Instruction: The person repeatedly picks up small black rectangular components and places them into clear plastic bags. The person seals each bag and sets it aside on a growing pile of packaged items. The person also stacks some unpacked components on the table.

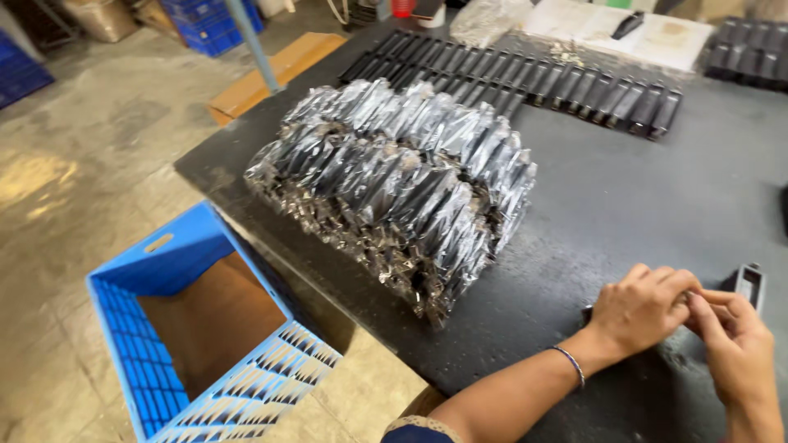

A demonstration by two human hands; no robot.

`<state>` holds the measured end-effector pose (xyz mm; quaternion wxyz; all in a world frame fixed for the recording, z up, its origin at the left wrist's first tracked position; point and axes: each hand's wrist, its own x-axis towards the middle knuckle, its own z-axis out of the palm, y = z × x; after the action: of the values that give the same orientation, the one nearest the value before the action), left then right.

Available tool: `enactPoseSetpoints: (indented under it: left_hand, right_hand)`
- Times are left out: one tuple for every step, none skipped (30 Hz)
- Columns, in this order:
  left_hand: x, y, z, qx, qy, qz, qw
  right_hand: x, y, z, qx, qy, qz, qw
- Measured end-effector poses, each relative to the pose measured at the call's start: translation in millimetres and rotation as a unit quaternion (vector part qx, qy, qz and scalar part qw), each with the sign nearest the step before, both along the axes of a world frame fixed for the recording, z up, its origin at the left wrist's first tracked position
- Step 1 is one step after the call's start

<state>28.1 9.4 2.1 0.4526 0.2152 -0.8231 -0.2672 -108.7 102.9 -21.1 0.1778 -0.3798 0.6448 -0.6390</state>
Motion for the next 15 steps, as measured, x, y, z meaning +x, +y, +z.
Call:
enactPoseSetpoints:
  left_hand:
    - [-2,-2,-2,0.012,0.000,-0.006,1.000]
    - [-3,-3,-3,0.025,0.000,-0.014,1.000]
    - [-4,-3,-5,0.038,-0.001,-0.022,0.999]
    - [-4,-3,-6,0.045,0.000,-0.026,0.999]
    - [-4,-5,-7,0.050,0.000,-0.030,0.998]
    - [-4,-8,-7,0.054,0.001,-0.034,0.998]
    - [-4,-13,-7,0.053,-0.032,-0.020,0.998]
    - [-3,-17,-7,0.054,-0.065,-0.007,0.996]
    - [-1,-17,-8,0.057,-0.100,0.007,0.993]
    - [4,-20,-9,0.095,-0.135,-0.029,0.986]
    - [11,-27,-9,0.133,-0.170,-0.065,0.974]
    - [19,-30,-9,0.172,-0.205,-0.099,0.958]
    - [23,-32,-11,0.155,-0.197,-0.105,0.962]
    - [28,-33,-13,0.139,-0.189,-0.113,0.966]
    - [32,-33,-13,0.123,-0.179,-0.121,0.969]
  right_hand:
    - [-3,0,-6,-0.004,0.012,0.002,1.000]
    - [-5,-1,-12,-0.017,0.001,0.008,1.000]
    - [-7,-3,-18,-0.030,-0.011,0.013,0.999]
    - [-9,-3,-24,-0.042,-0.022,0.017,0.999]
    - [-11,-3,-30,-0.044,-0.021,0.009,0.999]
    - [-13,-5,-35,-0.049,-0.020,0.002,0.999]
    - [-16,-6,-40,-0.053,-0.019,-0.006,0.998]
    - [-19,-6,-43,-0.054,-0.004,-0.015,0.998]
    - [-21,-4,-45,-0.053,0.010,-0.022,0.998]
    - [-23,-4,-46,-0.053,0.023,-0.029,0.998]
    - [-24,-4,-45,-0.065,0.013,-0.019,0.998]
    - [-24,-4,-40,-0.076,0.002,-0.009,0.997]
    - [-20,-5,-37,-0.088,-0.008,0.000,0.996]
    - [-13,-5,-33,-0.079,-0.008,-0.001,0.997]
    - [-3,-5,-27,-0.070,-0.006,-0.001,0.998]
